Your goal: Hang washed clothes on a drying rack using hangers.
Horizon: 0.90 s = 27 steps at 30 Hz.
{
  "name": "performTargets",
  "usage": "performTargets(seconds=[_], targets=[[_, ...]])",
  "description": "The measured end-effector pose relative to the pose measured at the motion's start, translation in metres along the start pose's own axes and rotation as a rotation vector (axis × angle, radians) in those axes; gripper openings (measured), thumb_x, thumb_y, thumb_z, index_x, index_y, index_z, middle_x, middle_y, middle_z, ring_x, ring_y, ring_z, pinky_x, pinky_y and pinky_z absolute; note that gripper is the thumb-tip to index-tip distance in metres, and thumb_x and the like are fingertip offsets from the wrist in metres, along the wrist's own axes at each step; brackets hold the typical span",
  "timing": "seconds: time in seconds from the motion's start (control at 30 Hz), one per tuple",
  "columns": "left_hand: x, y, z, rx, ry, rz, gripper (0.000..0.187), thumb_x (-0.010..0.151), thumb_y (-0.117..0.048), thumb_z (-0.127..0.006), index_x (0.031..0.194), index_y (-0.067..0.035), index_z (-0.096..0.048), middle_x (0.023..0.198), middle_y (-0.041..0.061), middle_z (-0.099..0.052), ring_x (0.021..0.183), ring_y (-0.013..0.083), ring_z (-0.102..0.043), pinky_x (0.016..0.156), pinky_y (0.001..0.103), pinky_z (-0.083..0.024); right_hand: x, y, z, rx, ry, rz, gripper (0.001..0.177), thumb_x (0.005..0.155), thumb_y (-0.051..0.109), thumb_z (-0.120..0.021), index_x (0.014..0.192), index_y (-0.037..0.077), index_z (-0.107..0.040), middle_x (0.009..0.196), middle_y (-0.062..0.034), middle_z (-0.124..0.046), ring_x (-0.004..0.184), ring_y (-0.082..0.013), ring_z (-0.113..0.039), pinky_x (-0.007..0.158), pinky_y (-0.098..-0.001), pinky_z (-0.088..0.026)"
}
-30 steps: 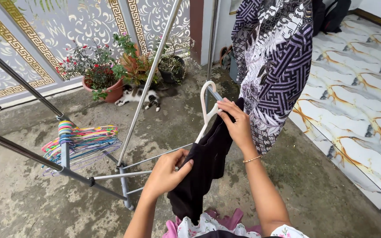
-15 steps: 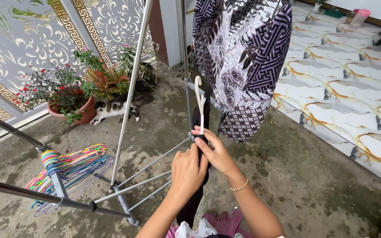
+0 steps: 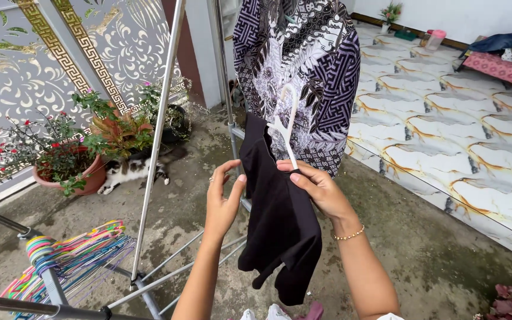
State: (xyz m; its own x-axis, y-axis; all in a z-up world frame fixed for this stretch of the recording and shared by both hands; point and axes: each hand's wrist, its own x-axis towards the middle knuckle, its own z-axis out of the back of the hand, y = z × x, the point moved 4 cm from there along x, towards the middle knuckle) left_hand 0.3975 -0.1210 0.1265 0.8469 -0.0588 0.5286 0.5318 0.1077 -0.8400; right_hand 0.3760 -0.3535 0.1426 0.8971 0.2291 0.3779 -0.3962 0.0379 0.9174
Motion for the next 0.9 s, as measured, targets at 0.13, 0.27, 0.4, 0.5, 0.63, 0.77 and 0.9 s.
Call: performTargets(seconds=[0.13,0.27,0.4,0.5,0.63,0.77,0.9], targets=[[0.013,0.013,0.006,0.073,-0.077,0.023,0.037,0.096,-0.020,-0.064,0.132,-0.008,-0.062,0.135,0.009,-0.065,0.130,0.0239,-0.059,0.110,0.041,-0.043,0.007,0.006,0.017,-0.001,0.016,0.026,0.034,0.103,0.020,-0.060,0.128,-0.001,-0.069,0.138,-0.0107,-0.067,0.133,-0.0209,-0.059,0.117,-0.0355,-0.038],[0.018,0.033,0.008,0.038,-0.111,0.046,0.037,0.097,-0.018,-0.062,0.134,-0.011,-0.061,0.138,0.007,-0.063,0.134,0.0230,-0.057,0.112,0.042,-0.043,0.019,0.009,0.035,0.063,-0.018,0.012,0.037,0.102,0.021,-0.060,0.128,-0.002,-0.070,0.138,-0.0114,-0.066,0.132,-0.0214,-0.059,0.116,-0.0354,-0.038],[0.028,0.046,0.008,0.066,-0.138,0.094,0.038,0.096,-0.017,-0.062,0.134,-0.012,-0.061,0.138,0.007,-0.063,0.134,0.0223,-0.056,0.111,0.042,-0.043,0.040,0.013,0.058,0.046,-0.032,0.046,0.038,0.100,0.022,-0.061,0.126,-0.004,-0.071,0.139,-0.0120,-0.067,0.133,-0.0223,-0.058,0.117,-0.0369,-0.037],[0.039,0.057,0.006,0.052,-0.156,0.091,0.039,0.095,-0.017,-0.063,0.133,-0.013,-0.061,0.138,0.007,-0.063,0.133,0.0214,-0.056,0.108,0.041,-0.045,0.064,0.025,0.076,0.055,-0.019,0.110,0.040,0.100,0.025,-0.061,0.128,-0.002,-0.070,0.135,-0.0122,-0.069,0.130,-0.0240,-0.062,0.117,-0.0383,-0.039],[0.061,0.080,0.004,0.018,-0.170,0.130,0.040,0.093,-0.016,-0.062,0.133,-0.014,-0.061,0.138,0.005,-0.063,0.133,0.0204,-0.056,0.108,0.041,-0.046,0.102,0.054,0.094,0.002,-0.022,0.214,0.042,0.101,0.026,-0.060,0.129,-0.004,-0.069,0.133,-0.0135,-0.071,0.134,-0.0229,-0.060,0.120,-0.0373,-0.036],[0.082,0.115,0.004,-0.005,-0.185,0.185,0.042,0.092,-0.015,-0.063,0.135,-0.015,-0.061,0.141,0.005,-0.062,0.137,0.0204,-0.054,0.111,0.042,-0.043,0.147,0.070,0.115,0.062,-0.026,0.217,0.045,0.100,0.026,-0.060,0.134,-0.002,-0.066,0.128,-0.0137,-0.073,0.125,-0.0225,-0.064,0.116,-0.0359,-0.040],[0.099,0.151,0.001,-0.014,-0.188,0.153,0.043,0.092,-0.013,-0.063,0.135,-0.015,-0.061,0.141,0.006,-0.063,0.138,0.0211,-0.054,0.112,0.044,-0.043,0.190,0.091,0.119,0.064,-0.034,0.220,0.048,0.099,0.028,-0.062,0.136,-0.002,-0.065,0.124,-0.0136,-0.073,0.123,-0.0198,-0.064,0.115,-0.0350,-0.041]])
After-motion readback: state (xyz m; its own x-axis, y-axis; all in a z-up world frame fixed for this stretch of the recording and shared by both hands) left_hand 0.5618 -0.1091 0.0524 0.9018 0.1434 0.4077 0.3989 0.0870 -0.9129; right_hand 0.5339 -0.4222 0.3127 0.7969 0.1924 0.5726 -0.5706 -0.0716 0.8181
